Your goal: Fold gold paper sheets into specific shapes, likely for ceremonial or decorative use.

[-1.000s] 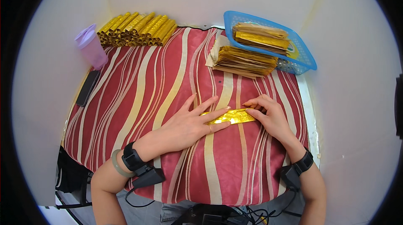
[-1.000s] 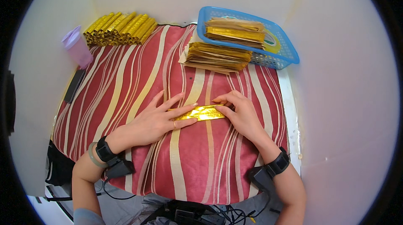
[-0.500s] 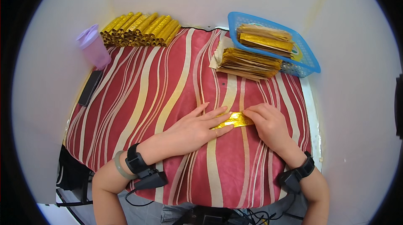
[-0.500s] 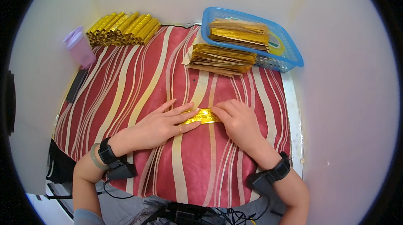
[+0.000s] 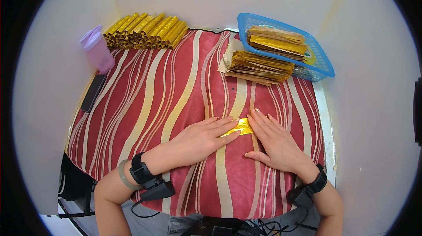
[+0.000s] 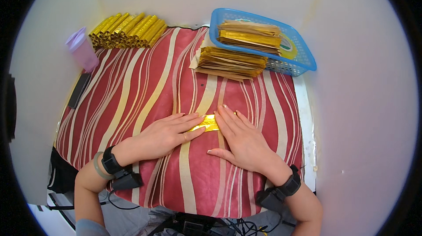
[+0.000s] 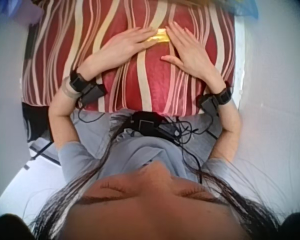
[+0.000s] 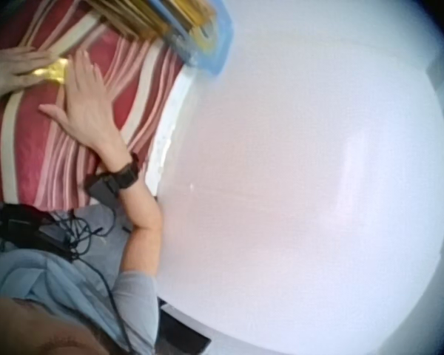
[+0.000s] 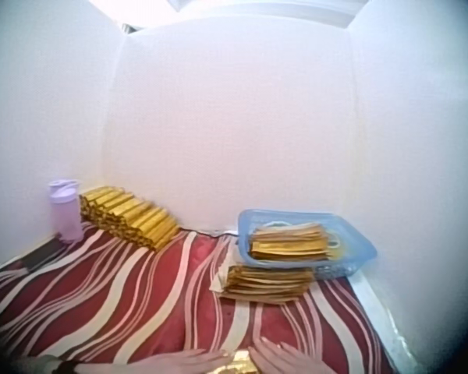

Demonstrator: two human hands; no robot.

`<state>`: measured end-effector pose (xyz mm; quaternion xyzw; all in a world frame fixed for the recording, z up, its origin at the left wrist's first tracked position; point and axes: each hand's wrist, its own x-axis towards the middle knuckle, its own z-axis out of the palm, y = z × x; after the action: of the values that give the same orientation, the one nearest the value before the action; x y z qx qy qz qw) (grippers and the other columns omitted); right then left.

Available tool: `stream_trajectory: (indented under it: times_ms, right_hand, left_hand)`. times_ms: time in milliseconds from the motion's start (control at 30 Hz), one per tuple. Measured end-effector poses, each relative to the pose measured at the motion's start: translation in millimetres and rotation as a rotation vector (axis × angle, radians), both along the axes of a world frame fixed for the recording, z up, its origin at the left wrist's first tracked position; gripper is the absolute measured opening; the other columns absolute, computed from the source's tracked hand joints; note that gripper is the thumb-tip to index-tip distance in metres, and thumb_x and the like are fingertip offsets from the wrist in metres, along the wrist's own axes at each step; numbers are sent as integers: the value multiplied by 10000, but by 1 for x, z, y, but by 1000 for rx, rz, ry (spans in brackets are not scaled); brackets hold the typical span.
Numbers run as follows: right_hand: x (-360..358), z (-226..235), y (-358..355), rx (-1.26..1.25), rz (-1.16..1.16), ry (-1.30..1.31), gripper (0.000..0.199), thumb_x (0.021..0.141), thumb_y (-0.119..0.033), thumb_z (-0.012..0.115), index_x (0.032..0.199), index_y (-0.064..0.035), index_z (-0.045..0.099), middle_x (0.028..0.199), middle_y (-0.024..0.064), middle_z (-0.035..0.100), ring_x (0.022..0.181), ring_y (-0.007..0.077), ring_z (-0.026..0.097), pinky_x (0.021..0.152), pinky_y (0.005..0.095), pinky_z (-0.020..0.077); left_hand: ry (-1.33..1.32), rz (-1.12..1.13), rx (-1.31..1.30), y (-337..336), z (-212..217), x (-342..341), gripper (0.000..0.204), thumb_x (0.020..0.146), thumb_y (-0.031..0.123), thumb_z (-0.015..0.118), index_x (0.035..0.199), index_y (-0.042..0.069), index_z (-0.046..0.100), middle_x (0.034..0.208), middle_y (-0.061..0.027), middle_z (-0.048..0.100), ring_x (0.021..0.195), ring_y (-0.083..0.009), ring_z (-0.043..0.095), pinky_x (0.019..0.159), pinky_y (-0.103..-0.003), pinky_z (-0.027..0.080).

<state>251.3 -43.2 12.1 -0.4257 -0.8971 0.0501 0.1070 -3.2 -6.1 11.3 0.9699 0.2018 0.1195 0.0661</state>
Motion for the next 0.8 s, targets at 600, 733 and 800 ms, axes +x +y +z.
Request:
stream_trajectory:
  times_ms: [600, 733, 800]
  right_hand:
    - [-13, 6, -3, 38, -71, -105, 952, 851, -609, 576, 1406, 119, 312, 1498, 273, 297, 1423, 347, 270, 1170, 452, 199]
    - [-43, -1, 1, -20, 42, -38, 1029, 833, -656, 560, 1395, 159, 281, 1475, 330, 283, 1419, 399, 249, 1165, 466, 203]
    - [-47, -2, 3, -49, 108, 57, 1047, 833, -657, 559, 1407, 160, 244, 1482, 333, 263, 1417, 412, 243, 1164, 460, 211]
  left_hand:
    - [-14, 29, -167, -10, 2, -34, 588, 787, -53, 536, 1367, 40, 493, 1429, -125, 470, 1369, -259, 393, 1134, -443, 308]
    - [1, 33, -155, -9, 0, -34, 618, 763, -59, 547, 1369, 51, 495, 1434, -118, 465, 1374, -256, 386, 1139, -447, 299]
    - [-6, 42, -159, -9, -1, -33, 625, 756, -63, 548, 1367, 54, 498, 1434, -116, 465, 1377, -254, 382, 1140, -448, 298]
